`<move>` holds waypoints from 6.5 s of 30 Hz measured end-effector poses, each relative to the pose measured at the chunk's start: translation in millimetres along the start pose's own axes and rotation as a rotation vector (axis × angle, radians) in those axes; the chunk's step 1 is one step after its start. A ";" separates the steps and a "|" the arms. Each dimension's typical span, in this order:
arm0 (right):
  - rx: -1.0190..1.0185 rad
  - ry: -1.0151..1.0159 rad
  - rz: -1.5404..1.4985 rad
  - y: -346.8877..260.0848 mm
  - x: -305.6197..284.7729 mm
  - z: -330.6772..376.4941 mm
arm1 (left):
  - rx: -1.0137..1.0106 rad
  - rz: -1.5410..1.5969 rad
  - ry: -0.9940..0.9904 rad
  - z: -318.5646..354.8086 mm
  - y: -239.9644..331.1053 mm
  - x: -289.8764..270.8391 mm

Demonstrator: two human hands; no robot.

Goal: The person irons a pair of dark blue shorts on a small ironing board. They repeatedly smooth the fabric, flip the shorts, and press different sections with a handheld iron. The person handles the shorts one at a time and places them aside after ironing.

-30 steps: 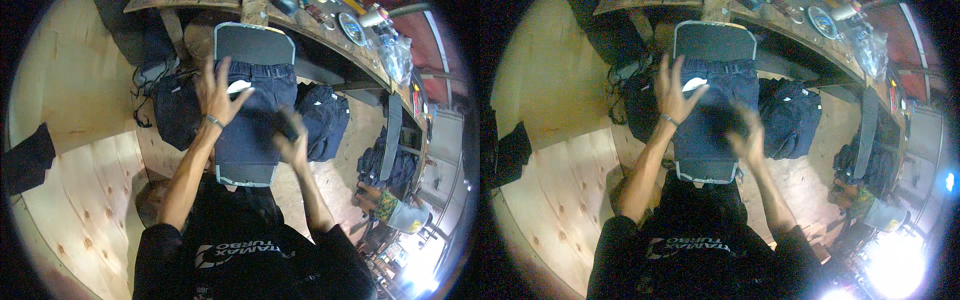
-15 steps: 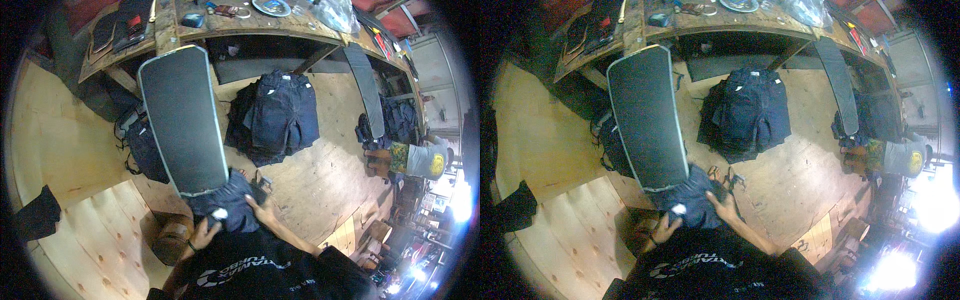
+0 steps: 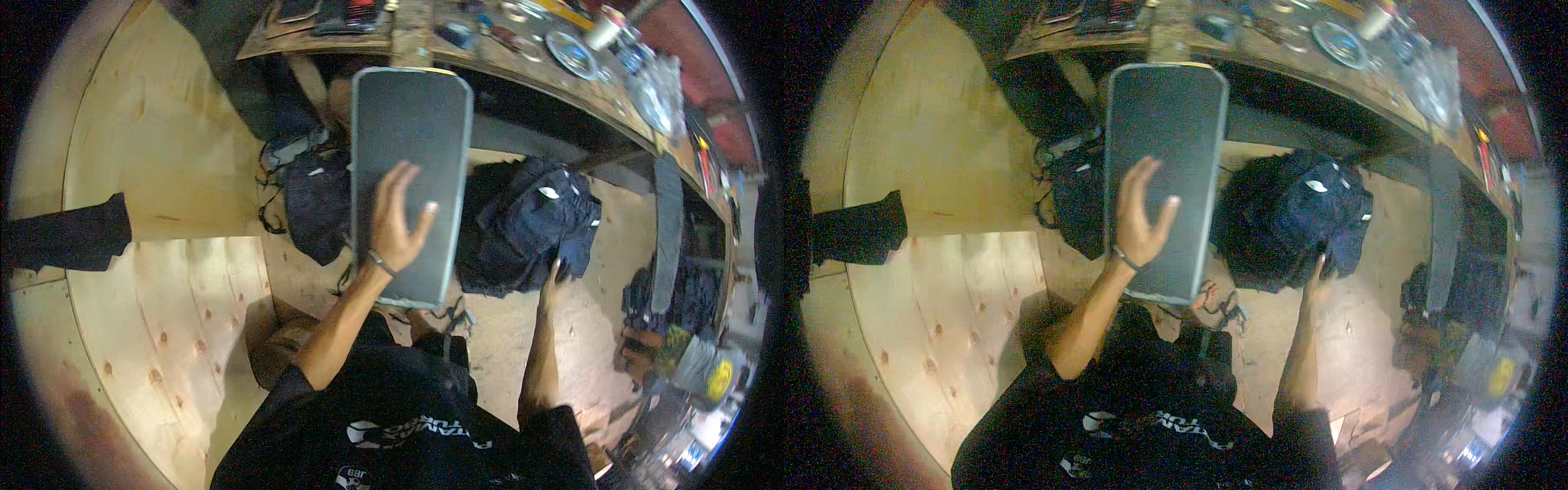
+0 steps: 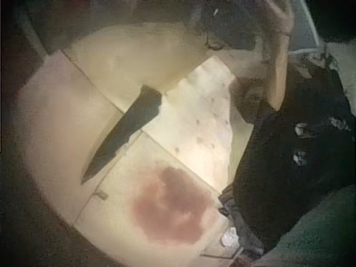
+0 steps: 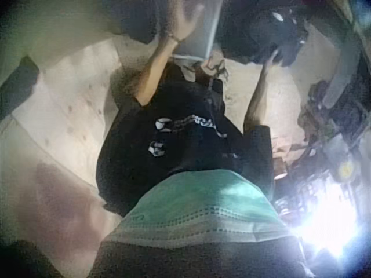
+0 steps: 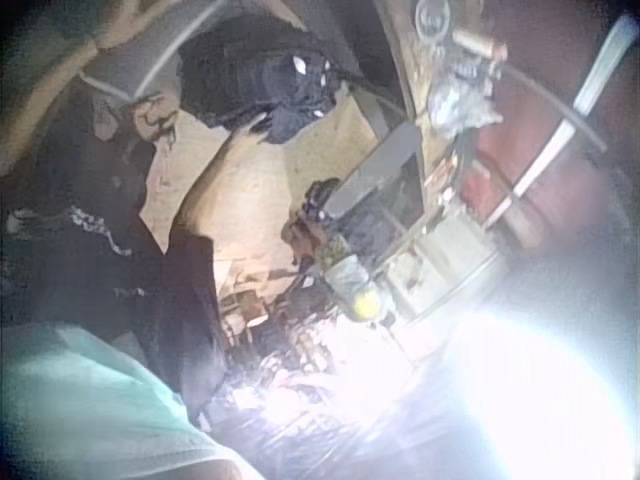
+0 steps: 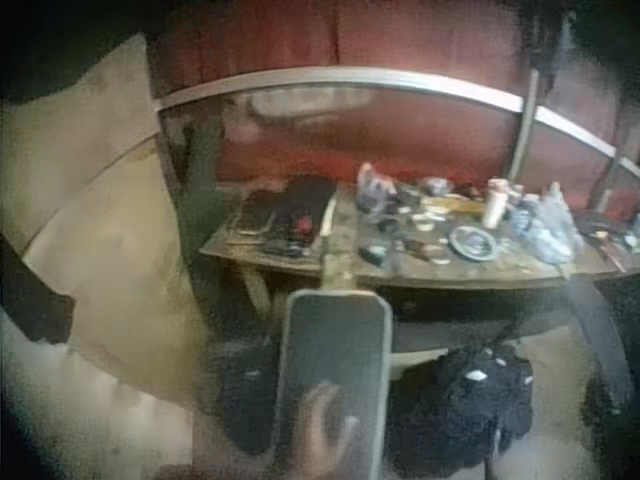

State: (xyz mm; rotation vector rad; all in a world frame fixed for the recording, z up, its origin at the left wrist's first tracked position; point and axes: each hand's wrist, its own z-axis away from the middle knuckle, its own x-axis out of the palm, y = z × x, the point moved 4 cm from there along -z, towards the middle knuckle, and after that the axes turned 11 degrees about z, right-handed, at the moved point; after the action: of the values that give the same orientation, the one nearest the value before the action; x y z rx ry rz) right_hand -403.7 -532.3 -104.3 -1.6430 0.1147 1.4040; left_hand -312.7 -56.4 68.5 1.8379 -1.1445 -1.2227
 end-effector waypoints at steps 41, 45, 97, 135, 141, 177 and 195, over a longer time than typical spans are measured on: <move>-0.797 -0.432 0.319 -252.1 27.9 127.7 | 0.591 -0.535 -0.292 -13.3 -37.2 -71.6; -0.728 0.079 -0.045 -314.8 27.2 122.1 | 0.351 -0.498 -0.171 -72.9 -33.3 -46.5; -1.665 -0.821 0.006 -372.7 105.1 214.5 | -0.044 -0.422 -0.304 -157.5 -130.8 21.1; -1.013 -1.181 -0.231 -289.0 67.3 180.7 | -0.022 -0.522 -0.239 -182.8 -133.7 24.8; -1.025 -1.250 -0.142 -351.0 105.7 156.8 | 0.054 -0.460 -0.240 -179.9 -132.8 21.3; -0.903 -0.047 0.107 -342.0 77.0 153.6 | -0.518 -0.619 -0.238 -16.0 -54.9 -12.0; -1.233 -1.109 -0.055 -389.2 87.7 79.3 | -0.147 -0.616 -0.138 -214.7 -141.7 52.3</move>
State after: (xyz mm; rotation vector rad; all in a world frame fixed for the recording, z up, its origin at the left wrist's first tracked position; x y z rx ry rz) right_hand -197.6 -220.6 56.3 -1.3587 -1.6805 2.3168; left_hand -58.8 -35.9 4.9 2.0863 -0.5335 -1.7410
